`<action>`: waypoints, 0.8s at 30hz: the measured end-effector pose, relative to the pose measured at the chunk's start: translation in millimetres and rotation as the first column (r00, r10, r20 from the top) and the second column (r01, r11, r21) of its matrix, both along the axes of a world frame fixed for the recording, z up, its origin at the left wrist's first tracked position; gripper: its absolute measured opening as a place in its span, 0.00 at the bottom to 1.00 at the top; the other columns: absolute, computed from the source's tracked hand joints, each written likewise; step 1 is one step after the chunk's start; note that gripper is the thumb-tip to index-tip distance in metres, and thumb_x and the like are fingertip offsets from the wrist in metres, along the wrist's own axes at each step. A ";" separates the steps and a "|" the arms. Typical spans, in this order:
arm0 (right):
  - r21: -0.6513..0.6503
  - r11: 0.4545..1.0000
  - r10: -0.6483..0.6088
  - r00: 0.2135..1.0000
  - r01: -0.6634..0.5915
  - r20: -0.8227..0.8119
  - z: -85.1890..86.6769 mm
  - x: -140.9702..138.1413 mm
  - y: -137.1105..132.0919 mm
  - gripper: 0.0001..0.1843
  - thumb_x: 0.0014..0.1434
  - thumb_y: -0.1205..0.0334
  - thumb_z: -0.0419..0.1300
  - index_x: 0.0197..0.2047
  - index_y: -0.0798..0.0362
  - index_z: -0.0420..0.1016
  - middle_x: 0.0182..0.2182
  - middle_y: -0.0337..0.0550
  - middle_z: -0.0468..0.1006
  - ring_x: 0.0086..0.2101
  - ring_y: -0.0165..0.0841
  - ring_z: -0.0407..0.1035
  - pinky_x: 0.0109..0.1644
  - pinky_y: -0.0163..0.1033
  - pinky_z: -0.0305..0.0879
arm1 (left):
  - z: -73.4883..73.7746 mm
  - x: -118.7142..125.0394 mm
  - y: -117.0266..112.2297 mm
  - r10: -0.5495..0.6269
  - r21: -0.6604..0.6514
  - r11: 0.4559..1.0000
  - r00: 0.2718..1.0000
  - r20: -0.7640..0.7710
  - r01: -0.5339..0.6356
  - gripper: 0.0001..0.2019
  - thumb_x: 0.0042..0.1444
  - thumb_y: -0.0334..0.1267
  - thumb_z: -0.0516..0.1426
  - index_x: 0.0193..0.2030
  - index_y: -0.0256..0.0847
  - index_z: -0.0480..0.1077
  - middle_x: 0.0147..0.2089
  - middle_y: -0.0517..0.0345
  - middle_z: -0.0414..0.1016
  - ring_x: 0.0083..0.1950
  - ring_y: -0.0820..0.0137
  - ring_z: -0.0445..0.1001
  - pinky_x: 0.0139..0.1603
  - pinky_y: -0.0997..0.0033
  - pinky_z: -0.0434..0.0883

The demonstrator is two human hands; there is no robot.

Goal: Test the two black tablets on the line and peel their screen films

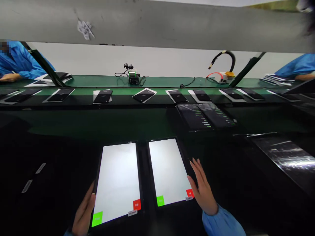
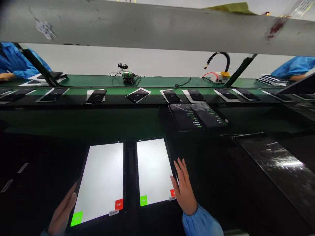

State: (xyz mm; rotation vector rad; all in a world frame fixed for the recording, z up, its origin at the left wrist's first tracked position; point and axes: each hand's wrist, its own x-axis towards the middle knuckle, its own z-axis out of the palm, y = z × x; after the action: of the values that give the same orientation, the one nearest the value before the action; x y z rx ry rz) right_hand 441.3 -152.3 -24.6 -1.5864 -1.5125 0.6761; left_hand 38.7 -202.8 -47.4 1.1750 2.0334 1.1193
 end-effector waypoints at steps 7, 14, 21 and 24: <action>0.056 0.907 0.245 0.632 -0.417 0.735 9.5 2.9 -35.5 0.27 0.60 0.54 0.60 0.61 0.46 0.63 0.65 0.45 0.57 0.66 0.46 0.44 0.67 0.63 0.44 | 11.3 -6.7 4.1 -0.185 0.187 0.859 0.630 -0.755 0.476 0.35 0.58 0.46 0.53 0.70 0.52 0.41 0.75 0.54 0.37 0.73 0.47 0.41 0.69 0.35 0.43; 0.173 0.876 0.079 0.488 -0.451 0.870 -18.7 -14.9 -44.5 0.38 0.48 0.47 0.69 0.58 0.51 0.63 0.69 0.61 0.39 0.65 0.51 0.44 0.65 0.61 0.41 | -7.7 2.4 -19.9 -0.263 0.034 0.745 0.340 -0.903 0.666 0.40 0.55 0.52 0.56 0.69 0.38 0.46 0.74 0.45 0.37 0.74 0.55 0.39 0.72 0.55 0.36; 0.245 0.860 0.024 0.516 -0.447 0.856 -26.7 -16.7 -43.2 0.27 0.55 0.51 0.63 0.55 0.51 0.65 0.67 0.62 0.47 0.64 0.51 0.46 0.63 0.61 0.44 | -16.0 17.7 -21.4 -0.185 0.080 0.731 0.309 -0.933 0.678 0.32 0.48 0.54 0.62 0.58 0.41 0.66 0.59 0.41 0.65 0.60 0.56 0.64 0.70 0.55 0.46; 0.252 0.858 0.018 0.517 -0.447 0.856 -22.3 -18.5 -43.4 0.23 0.56 0.55 0.61 0.54 0.50 0.66 0.65 0.61 0.53 0.63 0.50 0.48 0.62 0.61 0.45 | -16.2 24.9 -18.8 -0.170 0.202 0.740 0.470 -0.866 0.641 0.27 0.47 0.58 0.60 0.50 0.43 0.73 0.55 0.43 0.69 0.58 0.57 0.66 0.69 0.56 0.48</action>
State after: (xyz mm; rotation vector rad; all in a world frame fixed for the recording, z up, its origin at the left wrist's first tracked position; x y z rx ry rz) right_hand 422.9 -195.7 -46.9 -1.3650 -2.4100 -0.4303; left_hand 63.5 -221.5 -63.5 2.7473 1.7846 0.9371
